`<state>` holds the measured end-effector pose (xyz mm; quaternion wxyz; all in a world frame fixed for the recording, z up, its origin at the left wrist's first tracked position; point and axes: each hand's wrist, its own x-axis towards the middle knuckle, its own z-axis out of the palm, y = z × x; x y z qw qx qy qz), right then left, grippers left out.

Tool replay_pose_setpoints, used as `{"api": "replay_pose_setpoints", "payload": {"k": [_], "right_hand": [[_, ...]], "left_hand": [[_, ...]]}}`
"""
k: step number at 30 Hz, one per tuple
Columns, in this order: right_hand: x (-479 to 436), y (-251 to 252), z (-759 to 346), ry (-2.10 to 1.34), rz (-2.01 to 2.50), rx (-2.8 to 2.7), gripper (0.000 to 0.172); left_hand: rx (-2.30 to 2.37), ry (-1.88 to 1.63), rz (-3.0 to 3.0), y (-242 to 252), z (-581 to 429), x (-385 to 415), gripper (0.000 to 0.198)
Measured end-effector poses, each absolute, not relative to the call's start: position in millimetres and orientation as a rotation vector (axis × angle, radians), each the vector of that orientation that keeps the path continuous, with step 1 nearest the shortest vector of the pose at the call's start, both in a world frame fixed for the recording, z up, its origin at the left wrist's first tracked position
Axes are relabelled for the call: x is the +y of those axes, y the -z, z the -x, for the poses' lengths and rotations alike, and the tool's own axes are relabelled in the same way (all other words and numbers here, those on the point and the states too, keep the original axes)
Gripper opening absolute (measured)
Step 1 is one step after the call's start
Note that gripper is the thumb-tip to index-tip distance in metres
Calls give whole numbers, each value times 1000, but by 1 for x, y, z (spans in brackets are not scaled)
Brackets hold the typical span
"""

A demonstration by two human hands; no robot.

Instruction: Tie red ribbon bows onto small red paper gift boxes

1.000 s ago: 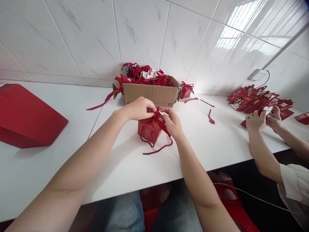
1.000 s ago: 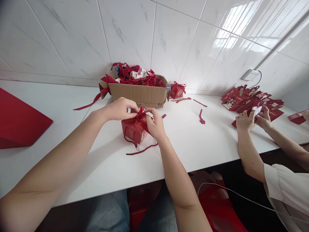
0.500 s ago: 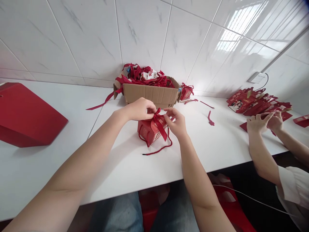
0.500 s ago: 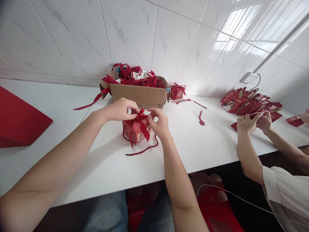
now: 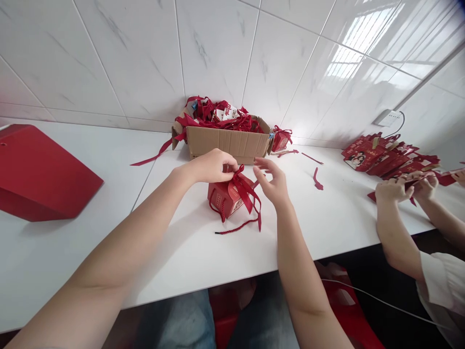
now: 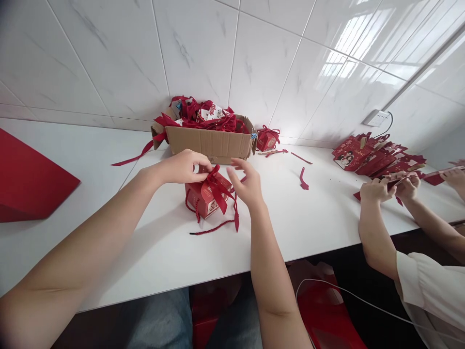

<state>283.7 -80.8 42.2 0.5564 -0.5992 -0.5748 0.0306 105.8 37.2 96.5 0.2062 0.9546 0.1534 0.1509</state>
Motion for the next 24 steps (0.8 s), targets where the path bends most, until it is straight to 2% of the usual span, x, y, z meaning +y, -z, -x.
{"api": "replay_pose_setpoints", "payload": {"k": [2, 6, 8, 14, 19, 24], "right_hand": [[-77, -40, -279, -282, 1278, -1446, 41], [-71, -38, -278, -518, 1183, -1420, 27], [-68, -40, -281, -544, 1206, -1396, 28], [-59, -41, -285, -422, 1202, -1516, 19], [-56, -24, -279, -245, 1162, -1446, 12], [-63, -20, -275, -111, 1155, -1581, 21]], "left_hand": [[428, -423, -2669, -97, -106, 36, 22], [445, -504, -2684, -92, -106, 34, 23], [479, -577, -2682, -87, -106, 32, 24], [630, -776, -2798, -75, -102, 21, 23], [715, -744, -3005, -72, -102, 20, 23], [641, -795, -3007, -70, -103, 22, 21]]}}
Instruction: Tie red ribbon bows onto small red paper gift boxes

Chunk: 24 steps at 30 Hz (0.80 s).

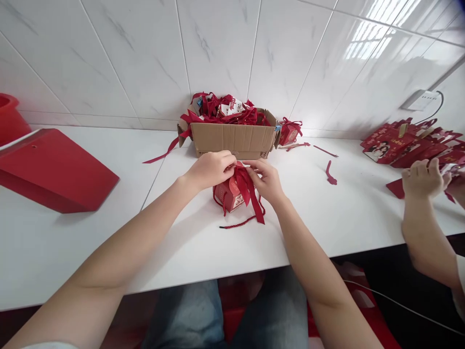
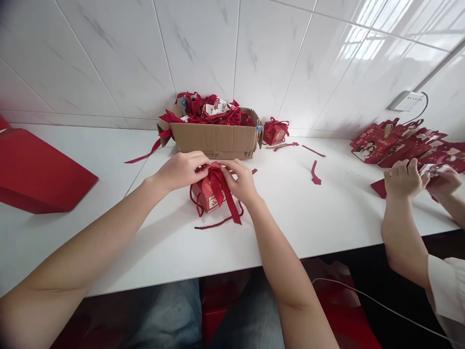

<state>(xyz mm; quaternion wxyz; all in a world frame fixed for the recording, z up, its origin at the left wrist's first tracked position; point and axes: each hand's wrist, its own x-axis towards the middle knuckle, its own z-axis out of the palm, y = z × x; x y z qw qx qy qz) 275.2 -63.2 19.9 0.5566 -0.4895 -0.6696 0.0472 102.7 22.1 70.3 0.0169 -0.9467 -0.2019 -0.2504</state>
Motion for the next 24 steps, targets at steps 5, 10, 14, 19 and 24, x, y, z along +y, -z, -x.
{"api": "replay_pose_setpoints", "payload": {"k": [5, 10, 14, 19, 24], "right_hand": [[-72, -25, -275, -77, 1195, -1671, 22], [-73, -24, -277, -76, 1183, -1702, 23], [-74, -24, -276, -74, 1196, -1691, 23], [-75, -23, -274, -62, 1208, -1668, 23], [-76, -23, -273, -23, 1224, -1670, 20]], "left_hand": [[-493, 979, 3122, -72, -103, 22, 13], [-445, 1039, 3175, -72, -102, 25, 12], [-467, 1152, 3281, -69, -103, 25, 11], [-574, 1317, 3514, -66, -106, 24, 8], [-521, 1252, 3432, -66, -106, 29, 9]]}}
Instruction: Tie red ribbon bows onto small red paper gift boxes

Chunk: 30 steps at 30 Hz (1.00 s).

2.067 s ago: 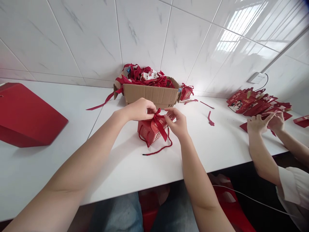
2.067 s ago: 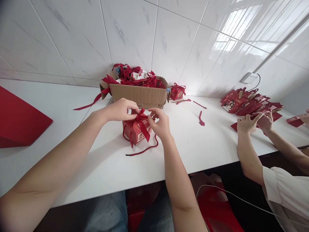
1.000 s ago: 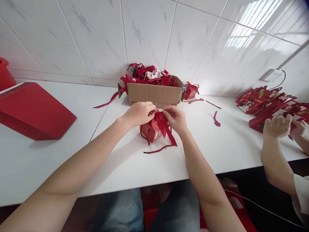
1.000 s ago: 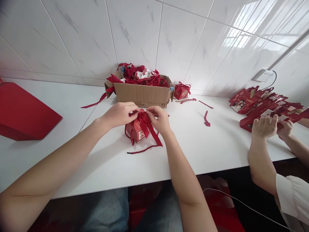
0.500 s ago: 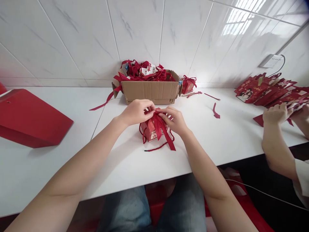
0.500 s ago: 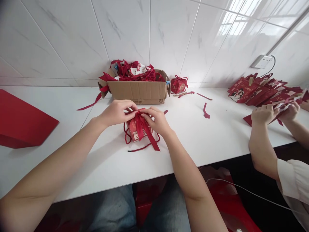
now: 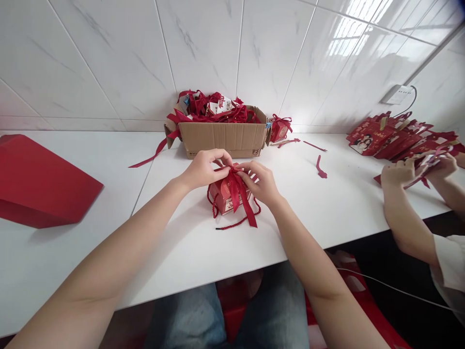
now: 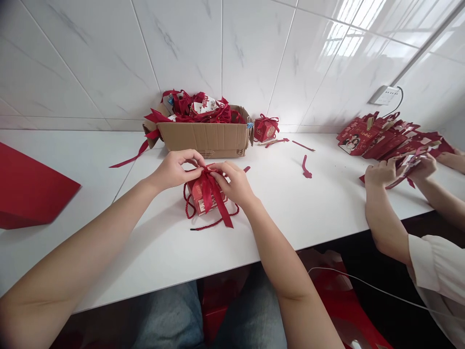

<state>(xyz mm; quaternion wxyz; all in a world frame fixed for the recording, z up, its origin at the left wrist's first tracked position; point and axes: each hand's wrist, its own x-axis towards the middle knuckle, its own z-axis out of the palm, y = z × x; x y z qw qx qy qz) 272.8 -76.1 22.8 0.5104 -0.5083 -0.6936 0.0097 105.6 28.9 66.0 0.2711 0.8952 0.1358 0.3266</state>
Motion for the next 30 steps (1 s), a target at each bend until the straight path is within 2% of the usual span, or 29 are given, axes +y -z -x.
{"api": "replay_pose_setpoints", "payload": {"k": [6, 10, 19, 30], "right_hand": [[-77, -23, -274, 125, 1207, -1805, 30], [-79, -22, -273, 152, 1298, -1854, 39], [-83, -25, -270, 116, 1401, -1904, 46], [-87, -28, -264, 186, 1414, -1987, 46]], "left_hand": [[230, -887, -2994, -67, -103, 39, 29], [217, -937, -3103, -69, -103, 39, 35], [308, -813, -2894, -70, -100, 32, 22], [513, -709, -2560, -75, -101, 22, 19]]}}
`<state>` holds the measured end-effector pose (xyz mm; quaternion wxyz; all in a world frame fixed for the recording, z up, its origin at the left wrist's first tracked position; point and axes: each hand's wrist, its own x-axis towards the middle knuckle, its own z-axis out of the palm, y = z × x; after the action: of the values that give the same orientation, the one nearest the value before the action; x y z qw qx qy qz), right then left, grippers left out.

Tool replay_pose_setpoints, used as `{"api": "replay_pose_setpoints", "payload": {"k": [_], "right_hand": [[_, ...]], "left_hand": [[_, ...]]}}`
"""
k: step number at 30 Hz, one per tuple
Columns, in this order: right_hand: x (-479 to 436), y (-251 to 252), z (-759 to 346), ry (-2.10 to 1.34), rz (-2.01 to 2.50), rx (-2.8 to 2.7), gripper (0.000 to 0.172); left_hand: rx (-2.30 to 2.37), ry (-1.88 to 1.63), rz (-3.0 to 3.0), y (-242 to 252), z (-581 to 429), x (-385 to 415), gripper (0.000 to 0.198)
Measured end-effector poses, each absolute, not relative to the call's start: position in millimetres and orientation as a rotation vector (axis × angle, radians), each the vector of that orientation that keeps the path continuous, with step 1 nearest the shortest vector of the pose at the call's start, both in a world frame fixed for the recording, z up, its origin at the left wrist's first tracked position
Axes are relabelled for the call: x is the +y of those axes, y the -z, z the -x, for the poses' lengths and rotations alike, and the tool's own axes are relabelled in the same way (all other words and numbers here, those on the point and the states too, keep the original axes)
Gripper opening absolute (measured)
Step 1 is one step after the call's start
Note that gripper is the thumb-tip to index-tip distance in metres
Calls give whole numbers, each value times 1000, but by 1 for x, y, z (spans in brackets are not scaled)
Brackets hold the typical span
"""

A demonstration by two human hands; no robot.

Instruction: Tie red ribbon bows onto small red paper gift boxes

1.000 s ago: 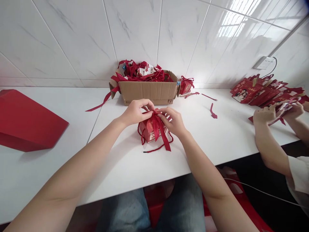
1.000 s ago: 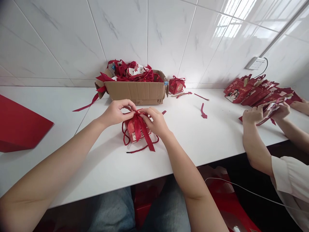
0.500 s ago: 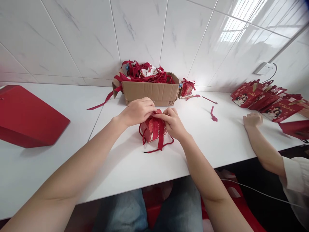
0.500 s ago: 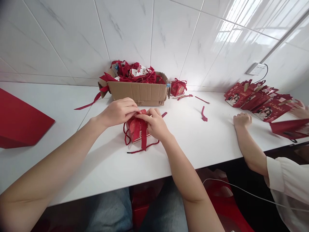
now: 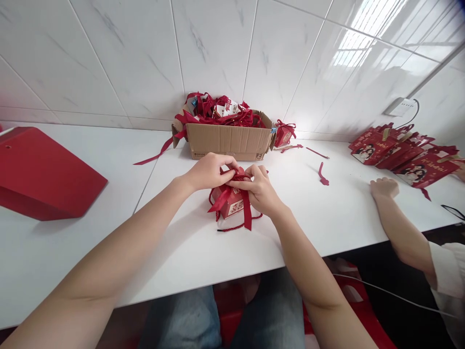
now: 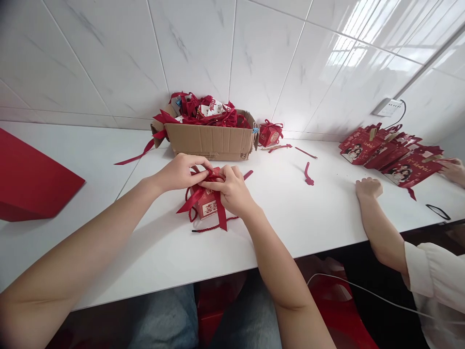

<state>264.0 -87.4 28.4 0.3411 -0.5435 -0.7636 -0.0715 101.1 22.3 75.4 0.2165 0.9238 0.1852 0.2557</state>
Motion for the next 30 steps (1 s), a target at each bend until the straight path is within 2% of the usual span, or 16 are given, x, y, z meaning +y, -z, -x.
{"api": "replay_pose_setpoints", "payload": {"k": [10, 26, 30], "right_hand": [[-88, -31, -268, 170, 1398, -1812, 27], [-89, -30, -273, 93, 1396, -1913, 45], [-90, -32, -272, 84, 1439, -1900, 41]], "left_hand": [[388, -726, -2638, -73, -98, 32, 20], [339, -778, -2741, -74, -91, 41, 16], [323, -812, -2732, -73, -92, 42, 15]]}}
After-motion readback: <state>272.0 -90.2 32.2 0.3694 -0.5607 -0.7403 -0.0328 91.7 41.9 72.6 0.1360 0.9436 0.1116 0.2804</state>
